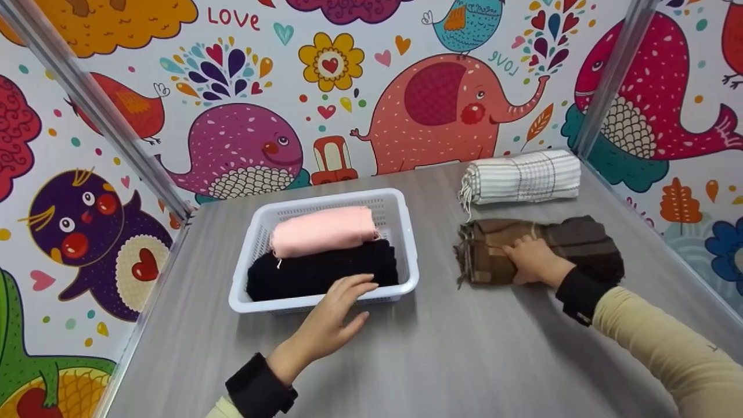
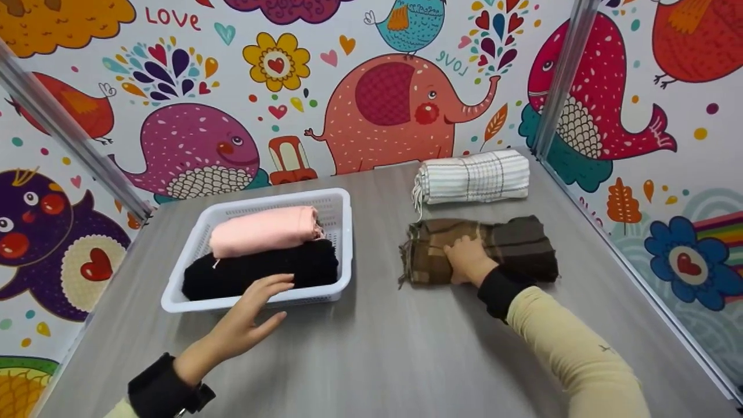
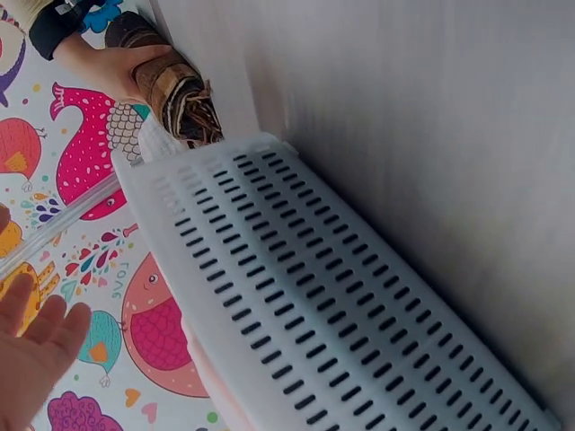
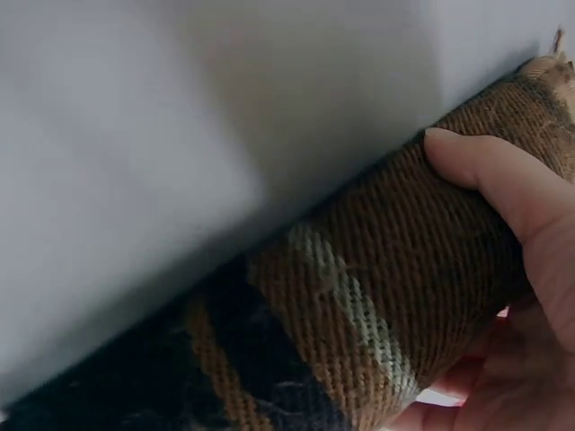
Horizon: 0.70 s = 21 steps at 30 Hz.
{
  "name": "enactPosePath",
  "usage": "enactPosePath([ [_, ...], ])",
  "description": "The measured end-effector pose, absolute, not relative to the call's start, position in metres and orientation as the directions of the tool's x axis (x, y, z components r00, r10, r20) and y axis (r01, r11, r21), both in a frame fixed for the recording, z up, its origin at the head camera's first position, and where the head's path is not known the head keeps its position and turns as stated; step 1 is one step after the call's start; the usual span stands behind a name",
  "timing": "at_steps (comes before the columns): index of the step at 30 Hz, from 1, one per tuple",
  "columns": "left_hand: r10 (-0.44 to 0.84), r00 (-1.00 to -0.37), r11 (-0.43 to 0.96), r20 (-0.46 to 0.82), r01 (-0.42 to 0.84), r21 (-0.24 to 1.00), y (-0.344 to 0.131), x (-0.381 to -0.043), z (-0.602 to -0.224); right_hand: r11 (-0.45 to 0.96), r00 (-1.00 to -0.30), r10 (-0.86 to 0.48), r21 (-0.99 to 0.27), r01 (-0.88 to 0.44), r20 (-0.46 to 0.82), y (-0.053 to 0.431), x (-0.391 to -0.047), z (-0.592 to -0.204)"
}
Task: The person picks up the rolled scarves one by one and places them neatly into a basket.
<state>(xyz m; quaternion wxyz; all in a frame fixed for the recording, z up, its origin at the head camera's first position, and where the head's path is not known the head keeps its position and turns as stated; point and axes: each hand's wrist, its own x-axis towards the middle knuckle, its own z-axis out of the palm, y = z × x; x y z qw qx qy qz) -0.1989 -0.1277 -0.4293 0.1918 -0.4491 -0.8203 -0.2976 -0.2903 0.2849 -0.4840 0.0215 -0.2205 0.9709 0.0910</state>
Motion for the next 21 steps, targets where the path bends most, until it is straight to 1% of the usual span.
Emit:
enactPosePath([
  [5,0.663,-0.475,0.371,0.578,0.880,0.298,-0.115,-0.194,-0.433,0.820,-0.838,-0.544,0.188,-0.541,-0.041,0.255,-0.260,-0.485],
  [7,0.692,-0.440,0.348,0.573,0.898,0.270,-0.109,-0.192,-0.434,0.789,-0.810,-0.586,0.207,-0.579,-0.032,0.240,-0.245,-0.484],
  [9,0.723,-0.418,0.334,0.549,0.908,0.251,-0.104,-0.190,-0.436,0.754,-0.776,-0.630,0.224,-0.618,-0.020,0.224,-0.229,-0.482],
  [12,0.764,-0.402,0.327,0.505,0.916,0.234,-0.098,-0.186,-0.439,0.701,-0.730,-0.683,0.273,-0.659,-0.009,0.201,-0.207,-0.483],
  [16,0.794,-0.421,0.351,0.438,0.906,0.236,-0.092,-0.182,-0.444,0.650,-0.691,-0.722,0.318,-0.690,-0.024,0.174,-0.187,-0.487],
  [18,0.804,-0.439,0.371,0.402,0.898,0.237,-0.090,-0.180,-0.447,0.635,-0.675,-0.737,0.310,-0.708,-0.031,0.162,-0.182,-0.489],
  [21,0.811,-0.489,0.419,0.322,0.869,0.262,-0.086,-0.175,-0.451,0.609,-0.646,-0.761,0.282,-0.741,-0.053,0.143,-0.176,-0.491],
])
